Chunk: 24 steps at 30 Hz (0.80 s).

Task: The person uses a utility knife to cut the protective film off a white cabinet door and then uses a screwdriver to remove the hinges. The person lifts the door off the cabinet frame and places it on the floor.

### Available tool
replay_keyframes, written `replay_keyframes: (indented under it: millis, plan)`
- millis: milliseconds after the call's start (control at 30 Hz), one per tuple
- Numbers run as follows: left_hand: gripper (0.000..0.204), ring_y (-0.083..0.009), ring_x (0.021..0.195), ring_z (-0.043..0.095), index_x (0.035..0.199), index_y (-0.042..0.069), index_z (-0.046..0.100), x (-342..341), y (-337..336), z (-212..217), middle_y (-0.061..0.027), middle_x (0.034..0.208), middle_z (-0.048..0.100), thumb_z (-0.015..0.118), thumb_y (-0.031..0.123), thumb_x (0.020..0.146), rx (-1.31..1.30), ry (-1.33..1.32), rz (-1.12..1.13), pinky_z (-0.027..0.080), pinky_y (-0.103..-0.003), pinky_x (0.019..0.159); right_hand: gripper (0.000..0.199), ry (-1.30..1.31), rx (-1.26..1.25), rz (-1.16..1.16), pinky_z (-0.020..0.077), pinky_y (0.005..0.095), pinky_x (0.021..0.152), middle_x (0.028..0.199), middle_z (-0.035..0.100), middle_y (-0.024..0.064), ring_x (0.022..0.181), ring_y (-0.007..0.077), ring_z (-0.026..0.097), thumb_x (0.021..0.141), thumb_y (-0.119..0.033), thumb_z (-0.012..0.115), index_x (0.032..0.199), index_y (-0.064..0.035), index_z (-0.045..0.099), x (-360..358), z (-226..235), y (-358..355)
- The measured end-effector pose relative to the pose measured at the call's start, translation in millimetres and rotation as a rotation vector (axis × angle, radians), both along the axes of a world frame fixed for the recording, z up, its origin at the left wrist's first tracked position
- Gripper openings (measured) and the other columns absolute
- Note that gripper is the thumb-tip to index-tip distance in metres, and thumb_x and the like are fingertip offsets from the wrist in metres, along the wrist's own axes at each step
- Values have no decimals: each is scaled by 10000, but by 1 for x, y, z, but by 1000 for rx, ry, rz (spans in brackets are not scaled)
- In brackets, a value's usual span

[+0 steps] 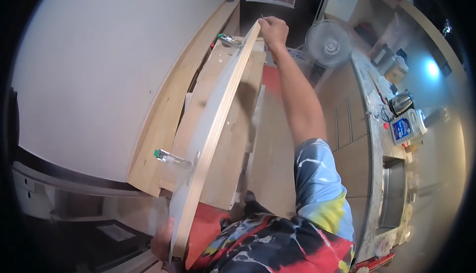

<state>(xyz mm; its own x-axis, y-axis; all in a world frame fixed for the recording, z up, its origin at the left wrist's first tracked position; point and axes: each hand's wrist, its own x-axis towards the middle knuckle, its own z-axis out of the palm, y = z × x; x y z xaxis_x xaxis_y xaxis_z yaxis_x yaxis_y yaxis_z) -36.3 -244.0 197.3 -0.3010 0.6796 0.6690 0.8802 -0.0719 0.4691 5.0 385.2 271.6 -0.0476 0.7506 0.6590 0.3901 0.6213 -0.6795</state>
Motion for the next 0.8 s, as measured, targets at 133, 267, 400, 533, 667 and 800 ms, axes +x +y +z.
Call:
replay_keyframes:
  millis: [133, 267, 400, 533, 667, 800]
  plan:
    - [215, -380, 870, 724, 1023, -111, 658, -12, -7, -11, -271, 959, 710, 649, 61, 894, 19, 107, -10, 609, -394, 745, 295, 83, -41, 2, 546, 373, 826, 904, 746, 167, 864, 306, 734, 815, -313, 723, 961, -64, 780, -11, -9, 7]
    - [253, -369, 805, 733, 1044, -122, 644, -27, -19, -20, -261, 924, 714, 665, 82, 895, 45, 218, -39, 613, -387, 705, 289, 78, 2, -29, 546, 384, 834, 897, 745, 161, 865, 315, 732, 811, -318, 729, 952, -72, 783, -17, -5, 13]
    - [280, -388, 817, 735, 1094, -141, 621, -32, -21, -21, -279, 928, 713, 654, 60, 902, 74, 294, -97, 621, -399, 717, 273, -26, 75, -46, 550, 378, 808, 872, 747, 136, 838, 311, 729, 812, -339, 720, 922, -98, 788, -14, -4, 7]
    - [275, -371, 803, 735, 1036, -139, 638, -29, -18, 1, -269, 916, 715, 653, 107, 914, -37, 236, 7, 621, -392, 684, 271, 41, 129, 13, 544, 348, 701, 786, 733, 134, 729, 266, 723, 817, -317, 727, 919, -71, 781, -27, -10, -29]
    - [261, -346, 779, 736, 944, -120, 669, -28, 0, 40, -234, 900, 725, 621, 137, 935, -170, 149, 86, 613, -364, 671, 275, 38, 43, 95, 538, 282, 691, 805, 752, 105, 719, 144, 717, 848, -306, 744, 982, -68, 776, -27, 2, -76]
    - [228, -346, 825, 736, 951, -99, 687, -32, 1, 10, -225, 938, 726, 609, 113, 919, 103, 245, 145, 606, -365, 699, 222, 32, 134, 103, 524, 322, 627, 723, 717, 128, 635, 219, 699, 827, -230, 735, 911, -28, 769, -28, 7, -121]
